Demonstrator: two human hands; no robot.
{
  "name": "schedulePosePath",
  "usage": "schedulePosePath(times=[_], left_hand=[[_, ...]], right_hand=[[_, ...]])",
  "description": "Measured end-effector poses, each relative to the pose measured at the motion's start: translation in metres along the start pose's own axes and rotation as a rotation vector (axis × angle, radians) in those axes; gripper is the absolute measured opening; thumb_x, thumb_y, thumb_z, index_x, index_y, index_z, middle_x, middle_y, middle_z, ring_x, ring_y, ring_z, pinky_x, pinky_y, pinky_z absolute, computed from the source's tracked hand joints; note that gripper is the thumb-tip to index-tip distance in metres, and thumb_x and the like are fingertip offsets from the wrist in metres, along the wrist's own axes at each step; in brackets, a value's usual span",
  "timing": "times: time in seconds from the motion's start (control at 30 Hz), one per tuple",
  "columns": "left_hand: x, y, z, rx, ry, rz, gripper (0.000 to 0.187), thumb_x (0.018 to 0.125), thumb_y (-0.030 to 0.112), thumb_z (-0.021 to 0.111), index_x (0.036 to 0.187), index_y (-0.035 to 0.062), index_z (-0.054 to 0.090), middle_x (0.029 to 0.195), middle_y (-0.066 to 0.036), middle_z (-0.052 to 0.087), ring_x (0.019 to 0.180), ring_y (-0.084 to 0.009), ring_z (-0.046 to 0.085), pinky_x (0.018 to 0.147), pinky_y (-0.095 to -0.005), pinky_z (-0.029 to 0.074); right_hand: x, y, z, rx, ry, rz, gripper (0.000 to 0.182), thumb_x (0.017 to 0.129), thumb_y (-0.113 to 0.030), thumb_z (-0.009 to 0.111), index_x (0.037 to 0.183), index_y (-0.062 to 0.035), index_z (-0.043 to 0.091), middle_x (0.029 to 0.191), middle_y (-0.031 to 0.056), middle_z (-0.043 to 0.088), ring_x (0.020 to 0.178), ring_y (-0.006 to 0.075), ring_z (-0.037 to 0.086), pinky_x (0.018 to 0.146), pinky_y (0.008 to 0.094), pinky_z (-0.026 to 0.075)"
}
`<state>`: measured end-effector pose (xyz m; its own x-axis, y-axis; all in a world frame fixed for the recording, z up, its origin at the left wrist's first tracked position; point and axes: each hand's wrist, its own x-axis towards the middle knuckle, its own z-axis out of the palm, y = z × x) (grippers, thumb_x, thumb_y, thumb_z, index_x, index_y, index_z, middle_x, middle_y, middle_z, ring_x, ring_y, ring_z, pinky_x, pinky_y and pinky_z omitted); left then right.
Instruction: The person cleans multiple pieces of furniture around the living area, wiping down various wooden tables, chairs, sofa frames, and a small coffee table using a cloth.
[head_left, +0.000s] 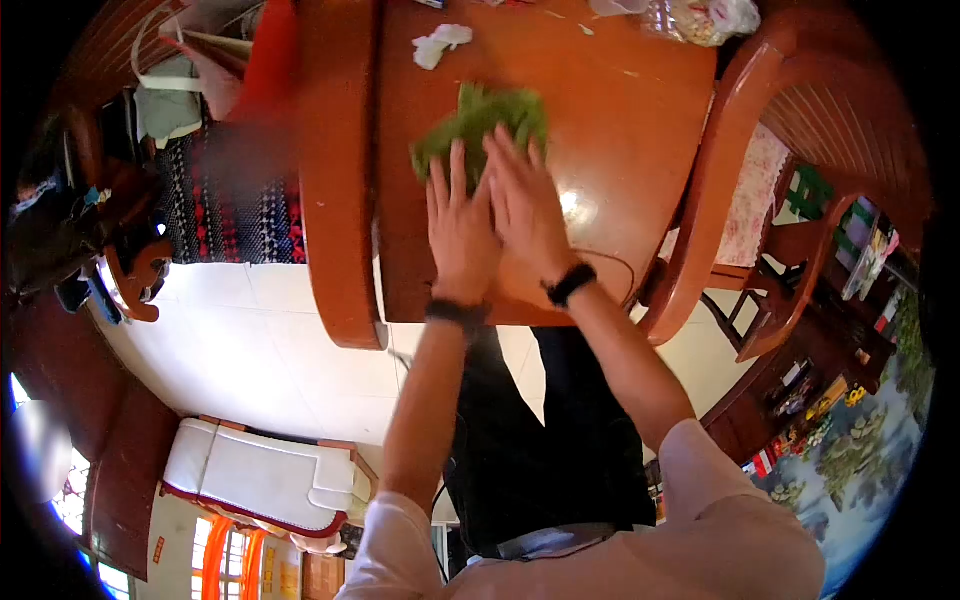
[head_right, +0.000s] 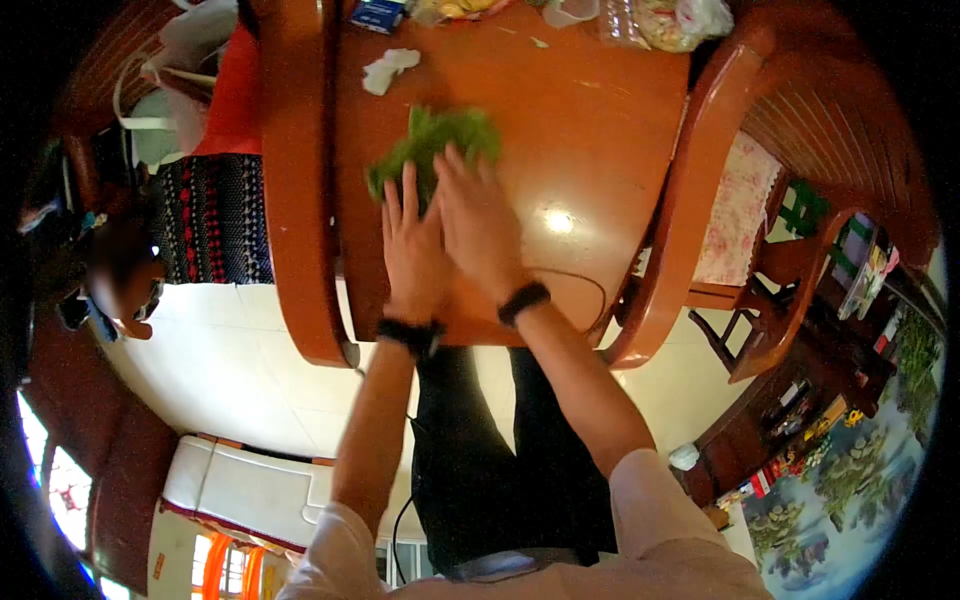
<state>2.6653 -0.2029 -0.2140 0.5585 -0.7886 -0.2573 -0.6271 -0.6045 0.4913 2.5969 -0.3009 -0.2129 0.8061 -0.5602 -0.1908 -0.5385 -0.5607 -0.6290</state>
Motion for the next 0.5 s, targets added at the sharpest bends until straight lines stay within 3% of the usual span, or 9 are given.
schedulePosePath(times=[0.07,0.13,0.17,0.23,0.27,0.3,0.37,0.5], left_hand=[[-0.067,-0.005,0.002,-0.020,-0.114,-0.156,0.063,0.093,0.021,0.057,0.154,0.0156,0.039,0.162,-0.020,0.022,0.146,-0.0483,0.023,0.119,-0.0540,0.024],[-0.131,-0.008,0.006,-0.044,-0.243,-0.321,0.067,0.094,0.028,0.057,0.156,0.0132,0.035,0.162,-0.024,0.019,0.146,-0.0516,0.021,0.119,-0.0546,0.022],[-0.156,-0.010,0.008,-0.052,-0.246,-0.334,0.067,0.094,0.028,0.057,0.156,0.0132,0.035,0.162,-0.024,0.019,0.146,-0.0516,0.021,0.119,-0.0546,0.022],[-0.184,-0.013,0.008,-0.064,-0.392,-0.476,0.076,0.094,0.032,0.063,0.158,0.0110,0.028,0.163,-0.027,0.009,0.149,-0.0517,0.008,0.119,-0.0593,0.018],[-0.187,-0.014,0.012,-0.075,-0.396,-0.478,0.076,0.094,0.032,0.063,0.158,0.0110,0.028,0.163,-0.027,0.009,0.149,-0.0517,0.008,0.119,-0.0593,0.018],[-0.184,-0.014,0.015,-0.066,-0.348,-0.483,0.071,0.096,0.032,0.060,0.157,0.0119,0.029,0.163,-0.028,0.010,0.148,-0.0528,0.008,0.119,-0.0602,0.019],[-0.171,-0.012,0.017,-0.072,-0.302,-0.492,0.067,0.099,0.031,0.056,0.157,0.0129,0.029,0.162,-0.029,0.010,0.148,-0.0539,0.009,0.118,-0.0612,0.019],[-0.066,-0.015,0.002,-0.016,-0.082,-0.248,0.058,0.101,0.033,0.052,0.156,0.0212,0.035,0.163,-0.027,0.013,0.144,-0.0577,0.016,0.116,-0.0632,0.023]], right_hand=[[-0.048,-0.023,0.010,-0.036,-0.197,-0.025,0.051,0.097,-0.015,0.052,0.145,0.0005,0.044,0.154,0.0164,0.042,0.135,0.0416,0.043,0.111,0.0479,0.038],[-0.088,-0.038,0.025,-0.076,-0.476,-0.059,0.054,0.096,-0.014,0.054,0.148,-0.0049,0.042,0.157,0.0112,0.039,0.137,0.0360,0.043,0.110,0.0466,0.039],[-0.107,-0.041,0.034,-0.079,-0.492,-0.062,0.054,0.096,-0.014,0.054,0.148,-0.0049,0.042,0.157,0.0112,0.039,0.137,0.0360,0.043,0.110,0.0466,0.039],[-0.129,-0.042,0.045,-0.024,-0.556,-0.195,0.058,0.093,-0.013,0.054,0.150,-0.0099,0.041,0.158,0.0070,0.039,0.138,0.0345,0.043,0.102,0.0487,0.045],[-0.130,-0.039,0.049,-0.038,-0.564,-0.207,0.059,0.093,-0.014,0.054,0.151,-0.0133,0.041,0.158,0.0019,0.039,0.136,0.0295,0.045,0.101,0.0480,0.046],[-0.124,-0.033,0.049,-0.048,-0.571,-0.203,0.059,0.093,-0.014,0.054,0.151,-0.0133,0.041,0.158,0.0019,0.039,0.136,0.0295,0.045,0.101,0.0480,0.046],[-0.101,-0.015,0.045,-0.163,-0.617,-0.405,0.063,0.090,-0.013,0.057,0.151,-0.0164,0.041,0.158,-0.0014,0.038,0.134,0.0276,0.047,0.102,0.0467,0.046],[-0.012,-0.006,0.001,-0.368,-0.419,-0.369,0.072,0.085,-0.012,0.063,0.152,-0.0221,0.040,0.159,-0.0036,0.037,0.135,0.0297,0.046,0.102,0.0499,0.044]])
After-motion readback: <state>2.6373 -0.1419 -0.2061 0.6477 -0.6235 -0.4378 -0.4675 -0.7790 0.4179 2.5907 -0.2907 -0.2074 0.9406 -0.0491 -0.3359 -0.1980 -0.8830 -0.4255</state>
